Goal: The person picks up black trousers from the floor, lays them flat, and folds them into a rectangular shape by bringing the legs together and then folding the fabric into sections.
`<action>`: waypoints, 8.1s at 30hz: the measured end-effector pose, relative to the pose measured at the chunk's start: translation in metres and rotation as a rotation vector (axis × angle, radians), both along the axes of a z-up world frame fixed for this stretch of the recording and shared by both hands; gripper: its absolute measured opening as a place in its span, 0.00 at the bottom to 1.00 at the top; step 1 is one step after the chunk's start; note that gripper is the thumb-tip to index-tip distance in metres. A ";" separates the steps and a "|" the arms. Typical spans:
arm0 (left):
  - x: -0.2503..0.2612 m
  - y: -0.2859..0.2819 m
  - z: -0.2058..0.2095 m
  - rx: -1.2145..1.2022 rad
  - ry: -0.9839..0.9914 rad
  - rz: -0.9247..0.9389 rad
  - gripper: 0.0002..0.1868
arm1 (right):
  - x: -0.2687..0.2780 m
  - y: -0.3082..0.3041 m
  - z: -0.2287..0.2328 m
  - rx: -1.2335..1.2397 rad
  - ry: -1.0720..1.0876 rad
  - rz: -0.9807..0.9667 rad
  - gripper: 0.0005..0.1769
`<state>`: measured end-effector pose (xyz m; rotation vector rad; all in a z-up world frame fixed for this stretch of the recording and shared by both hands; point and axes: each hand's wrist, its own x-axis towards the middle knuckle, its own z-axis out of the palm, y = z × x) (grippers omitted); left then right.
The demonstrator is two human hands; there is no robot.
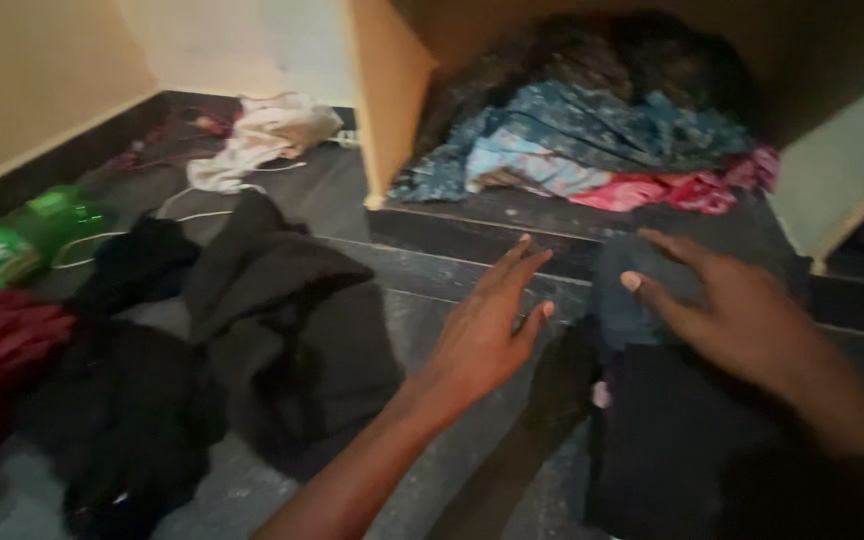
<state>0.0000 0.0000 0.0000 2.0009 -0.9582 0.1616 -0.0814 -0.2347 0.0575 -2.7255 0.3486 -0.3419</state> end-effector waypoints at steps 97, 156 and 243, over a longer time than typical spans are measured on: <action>0.032 0.366 -0.161 -0.512 0.482 0.654 0.14 | 0.040 0.396 -0.352 0.543 0.103 -0.150 0.38; -0.173 0.287 0.113 -0.636 -0.032 -0.053 0.20 | -0.068 0.299 0.087 1.174 -0.477 0.170 0.30; -0.087 0.377 0.240 -0.218 -0.453 0.714 0.23 | -0.164 0.210 0.285 0.342 -0.078 0.101 0.25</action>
